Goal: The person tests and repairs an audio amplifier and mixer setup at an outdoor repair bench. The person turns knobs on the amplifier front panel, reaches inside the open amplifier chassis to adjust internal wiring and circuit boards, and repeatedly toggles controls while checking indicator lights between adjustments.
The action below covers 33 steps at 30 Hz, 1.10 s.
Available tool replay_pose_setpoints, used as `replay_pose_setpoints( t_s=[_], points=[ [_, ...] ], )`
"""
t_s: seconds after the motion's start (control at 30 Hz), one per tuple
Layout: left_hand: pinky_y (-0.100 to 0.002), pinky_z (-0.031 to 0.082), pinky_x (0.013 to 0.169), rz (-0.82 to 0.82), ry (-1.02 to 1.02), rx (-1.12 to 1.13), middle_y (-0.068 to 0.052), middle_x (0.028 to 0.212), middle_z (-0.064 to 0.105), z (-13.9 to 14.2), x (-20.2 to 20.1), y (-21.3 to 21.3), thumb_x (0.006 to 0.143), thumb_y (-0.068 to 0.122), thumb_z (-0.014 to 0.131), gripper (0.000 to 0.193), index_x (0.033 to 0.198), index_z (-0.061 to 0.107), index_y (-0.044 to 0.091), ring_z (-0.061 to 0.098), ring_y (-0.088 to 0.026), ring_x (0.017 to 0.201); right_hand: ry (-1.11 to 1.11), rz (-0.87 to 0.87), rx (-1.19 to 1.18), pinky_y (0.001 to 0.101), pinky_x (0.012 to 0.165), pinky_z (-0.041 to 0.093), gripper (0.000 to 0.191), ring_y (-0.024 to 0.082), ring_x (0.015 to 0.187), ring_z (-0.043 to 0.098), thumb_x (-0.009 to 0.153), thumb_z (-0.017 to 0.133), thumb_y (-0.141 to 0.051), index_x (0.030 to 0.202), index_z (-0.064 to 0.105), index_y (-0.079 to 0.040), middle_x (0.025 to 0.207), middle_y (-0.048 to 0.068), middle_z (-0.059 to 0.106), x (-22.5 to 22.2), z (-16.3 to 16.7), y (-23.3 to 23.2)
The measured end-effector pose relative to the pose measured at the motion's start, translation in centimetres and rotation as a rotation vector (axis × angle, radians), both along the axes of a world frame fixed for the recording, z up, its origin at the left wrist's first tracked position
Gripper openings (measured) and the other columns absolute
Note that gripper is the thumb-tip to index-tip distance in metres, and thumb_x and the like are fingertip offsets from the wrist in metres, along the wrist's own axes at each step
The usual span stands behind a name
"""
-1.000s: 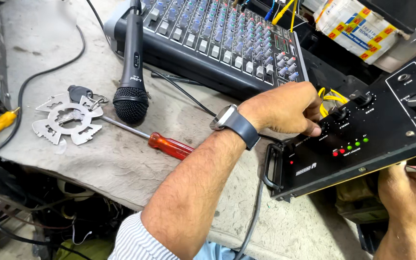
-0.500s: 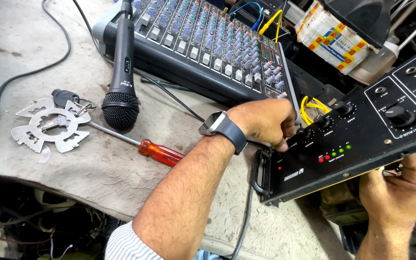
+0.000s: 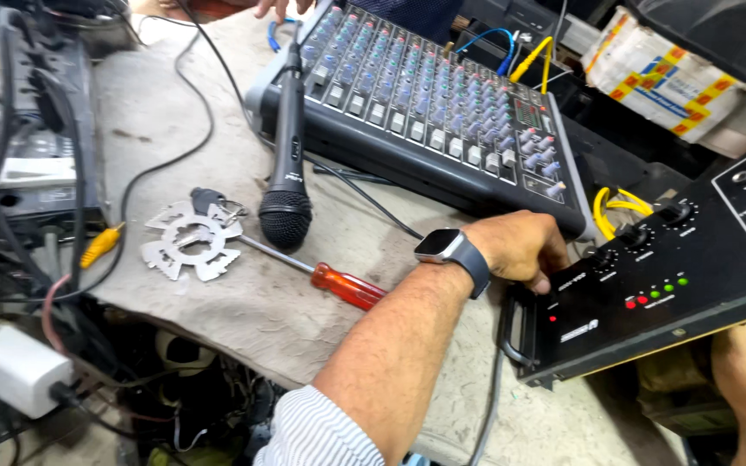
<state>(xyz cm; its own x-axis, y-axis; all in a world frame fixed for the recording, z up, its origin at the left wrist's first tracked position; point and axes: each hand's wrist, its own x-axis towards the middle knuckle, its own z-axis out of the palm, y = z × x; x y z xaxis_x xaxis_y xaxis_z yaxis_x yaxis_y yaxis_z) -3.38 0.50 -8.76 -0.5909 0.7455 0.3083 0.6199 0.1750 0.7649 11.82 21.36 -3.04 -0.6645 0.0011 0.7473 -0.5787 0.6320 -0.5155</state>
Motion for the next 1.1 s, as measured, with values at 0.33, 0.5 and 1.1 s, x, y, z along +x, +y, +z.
replay_pose_setpoints(
  t_s=[0.33, 0.5, 1.1],
  points=[
    [-0.03, 0.06, 0.086, 0.035, -0.026, 0.018, -0.006, 0.102, 0.082, -0.2, -0.1, 1.0, 0.071, 0.008, 0.086, 0.038, 0.108, 0.079, 0.009, 0.078, -0.017, 0.096, -0.052, 0.041, -0.038, 0.0227, 0.096, 0.051, 0.014, 0.011, 0.104, 0.065, 0.109, 0.065, -0.005, 0.121, 0.064, 0.001, 0.117, 0.004, 0.069, 0.2, 0.0, 0.7],
    [-0.03, 0.059, 0.087, -0.03, -0.118, -0.01, -0.006, 0.103, 0.082, 0.3, -0.2, 1.0, 0.071, 0.008, 0.084, 0.045, 0.114, 0.077, 0.011, 0.078, -0.017, 0.096, 0.012, 0.03, 0.008, 0.0226, 0.097, 0.052, 0.012, 0.01, 0.105, 0.064, 0.111, 0.063, -0.006, 0.121, 0.063, 0.0, 0.118, 0.003, 0.068, 0.1, 0.2, 1.4],
    [-0.032, 0.057, 0.095, -0.018, -0.204, -0.09, -0.005, 0.113, 0.08, 1.1, 0.3, 0.4, 0.073, 0.009, 0.084, 0.05, 0.122, 0.074, 0.014, 0.075, -0.017, 0.106, 0.235, -0.153, 0.495, 0.0211, 0.085, 0.047, 0.009, 0.013, 0.096, 0.063, 0.106, 0.07, 0.003, 0.115, 0.067, 0.005, 0.107, 0.008, 0.069, -0.1, 1.1, 3.3]
  ],
)
